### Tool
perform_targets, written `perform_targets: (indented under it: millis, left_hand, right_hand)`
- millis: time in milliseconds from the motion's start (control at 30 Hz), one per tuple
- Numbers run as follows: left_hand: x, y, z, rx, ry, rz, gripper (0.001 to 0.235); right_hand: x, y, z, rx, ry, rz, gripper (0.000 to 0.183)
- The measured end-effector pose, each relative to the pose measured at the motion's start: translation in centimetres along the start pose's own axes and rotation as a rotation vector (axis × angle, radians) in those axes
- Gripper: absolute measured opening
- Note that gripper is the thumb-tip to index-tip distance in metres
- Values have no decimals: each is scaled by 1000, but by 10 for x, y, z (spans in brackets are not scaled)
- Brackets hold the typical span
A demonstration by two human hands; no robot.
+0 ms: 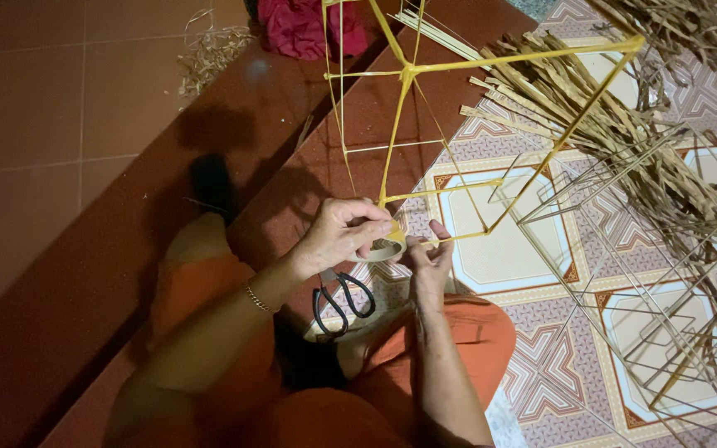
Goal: The person assembles a rectangular frame using thin bamboo sticks and yellow tape. They wrap tape around the joints to secure the structure, occasionally using scissors to cut the tape. The person adjusts the frame's alignment throughout the process.
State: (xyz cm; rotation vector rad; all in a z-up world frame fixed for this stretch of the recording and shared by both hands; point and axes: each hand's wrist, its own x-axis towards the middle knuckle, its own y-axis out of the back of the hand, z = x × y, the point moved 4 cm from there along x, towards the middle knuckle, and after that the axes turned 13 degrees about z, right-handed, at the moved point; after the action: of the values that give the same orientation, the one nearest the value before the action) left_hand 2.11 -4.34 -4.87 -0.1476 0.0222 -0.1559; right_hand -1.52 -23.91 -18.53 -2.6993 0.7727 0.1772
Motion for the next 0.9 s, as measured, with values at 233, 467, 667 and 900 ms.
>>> perform_targets:
  millis: [233, 467, 667, 900]
  left_hand:
    - [-2, -2, 2, 43, -40, -31, 16]
    - [-8, -11, -1, 65, 23, -25, 17]
    - [-9, -11, 14, -20, 14, -29, 19]
    - [-3, 7, 33, -46, 13, 47, 17]
  right_hand:
    - [-3, 1, 7, -86, 101, 74, 48]
    - [7, 2, 8, 51, -75, 159, 28]
    - [1, -1, -12, 325, -282, -36, 16]
    - [-10, -4, -19, 181, -96, -227, 14]
